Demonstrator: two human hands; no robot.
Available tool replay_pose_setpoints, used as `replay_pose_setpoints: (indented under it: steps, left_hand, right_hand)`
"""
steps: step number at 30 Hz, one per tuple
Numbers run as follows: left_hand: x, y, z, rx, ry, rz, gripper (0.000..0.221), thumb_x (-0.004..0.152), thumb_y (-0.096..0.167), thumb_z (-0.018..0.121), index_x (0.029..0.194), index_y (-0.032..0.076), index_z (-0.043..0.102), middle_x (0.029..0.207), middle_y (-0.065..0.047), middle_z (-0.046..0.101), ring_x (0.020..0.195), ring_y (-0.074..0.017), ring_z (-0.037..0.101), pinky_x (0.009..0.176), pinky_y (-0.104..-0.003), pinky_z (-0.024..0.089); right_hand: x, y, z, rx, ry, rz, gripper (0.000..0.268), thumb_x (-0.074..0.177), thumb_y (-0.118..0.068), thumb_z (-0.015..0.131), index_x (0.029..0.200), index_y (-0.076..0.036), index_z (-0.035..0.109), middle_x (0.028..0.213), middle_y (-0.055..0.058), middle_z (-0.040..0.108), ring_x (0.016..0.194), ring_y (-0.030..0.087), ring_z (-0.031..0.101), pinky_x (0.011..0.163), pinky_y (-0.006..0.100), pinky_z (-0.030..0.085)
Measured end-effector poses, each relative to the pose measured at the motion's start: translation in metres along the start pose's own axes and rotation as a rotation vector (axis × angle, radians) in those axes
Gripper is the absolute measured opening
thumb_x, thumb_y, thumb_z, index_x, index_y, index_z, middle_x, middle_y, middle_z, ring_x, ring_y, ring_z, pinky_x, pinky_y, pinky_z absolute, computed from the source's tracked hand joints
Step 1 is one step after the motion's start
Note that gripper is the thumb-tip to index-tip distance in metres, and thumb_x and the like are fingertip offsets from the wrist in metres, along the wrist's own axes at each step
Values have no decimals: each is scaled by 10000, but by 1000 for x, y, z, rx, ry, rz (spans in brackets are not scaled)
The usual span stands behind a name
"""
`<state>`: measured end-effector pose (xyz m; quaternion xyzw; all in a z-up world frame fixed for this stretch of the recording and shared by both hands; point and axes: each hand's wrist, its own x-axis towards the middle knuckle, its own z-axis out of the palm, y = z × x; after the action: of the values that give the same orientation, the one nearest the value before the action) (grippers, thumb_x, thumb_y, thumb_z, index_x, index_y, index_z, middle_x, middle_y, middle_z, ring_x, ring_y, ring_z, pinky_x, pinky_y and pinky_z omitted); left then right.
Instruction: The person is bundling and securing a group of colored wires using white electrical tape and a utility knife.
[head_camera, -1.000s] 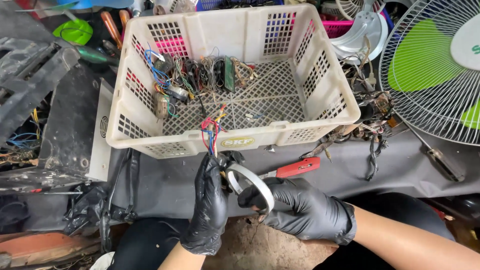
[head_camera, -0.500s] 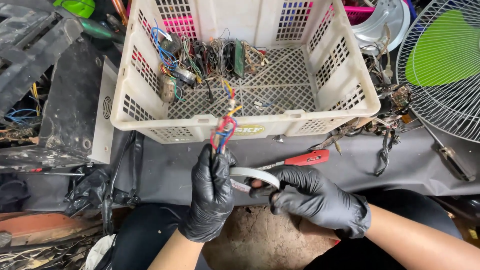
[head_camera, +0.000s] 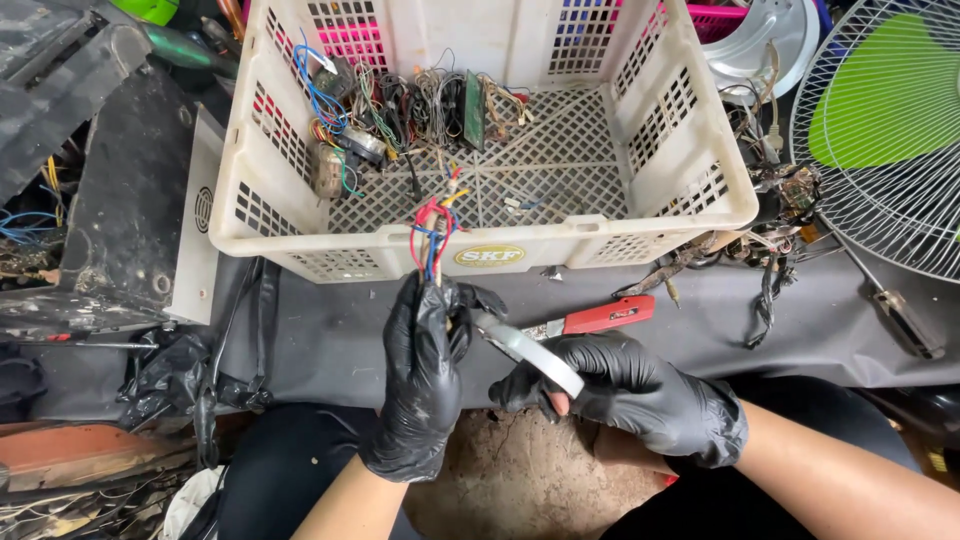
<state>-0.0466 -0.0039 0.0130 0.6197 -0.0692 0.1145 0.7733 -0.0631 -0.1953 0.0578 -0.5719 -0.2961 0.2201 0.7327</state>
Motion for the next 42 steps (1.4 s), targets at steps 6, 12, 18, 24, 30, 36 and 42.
replay_pose_setpoints:
  steps: [6,12,18,24,30,36,42]
  left_hand:
    - [-12,3,7,-17,-29,1,311,1032,232,367,822,56,514,689,-62,534,599,-143,504,564,-293,451]
    - [-6,-6,-12,298,-9,256,234,991,197,410,882,60,565,719,-75,620,597,-221,576,565,-305,486]
    - [-4,-41,-42,581,-111,804,466,1030,153,446,1458,41,298,894,-171,606,674,-310,582,655,-418,500]
    - [0,-4,-25,636,-55,598,276,925,234,473,808,36,626,665,-132,643,549,-394,616,537,-393,559]
    - [-8,-8,-19,585,-23,451,308,948,249,454,834,25,631,631,-180,613,589,-463,607,486,-448,517]
    - [-2,14,12,427,272,355,206,968,138,485,964,-44,581,736,-209,678,643,-351,692,558,-334,548]
    - [-2,19,17,292,293,234,221,984,156,457,955,-14,595,726,-119,697,642,-168,639,575,-243,539]
  right_hand:
    - [0,5,0,-176,2,260,241,882,60,522,792,-74,701,1129,166,753,858,215,753,326,220,425]
    - [16,-13,-8,-425,206,127,129,749,52,722,832,-28,781,805,129,779,550,182,729,461,299,609]
    - [2,-10,-24,-378,199,104,239,893,91,536,1034,49,724,752,49,718,434,-18,425,377,133,321]
    - [1,-5,-20,-397,255,110,175,791,95,638,925,37,735,775,107,746,565,96,581,502,236,465]
    - [3,-4,-15,-416,314,112,148,669,101,761,795,23,749,803,175,780,722,232,767,654,360,637]
    - [-3,-6,-10,-383,286,112,201,640,141,727,801,26,764,803,178,776,669,242,761,548,371,666]
    - [5,-8,-9,-550,264,56,175,656,89,745,792,-21,751,732,131,757,644,292,785,599,386,645]
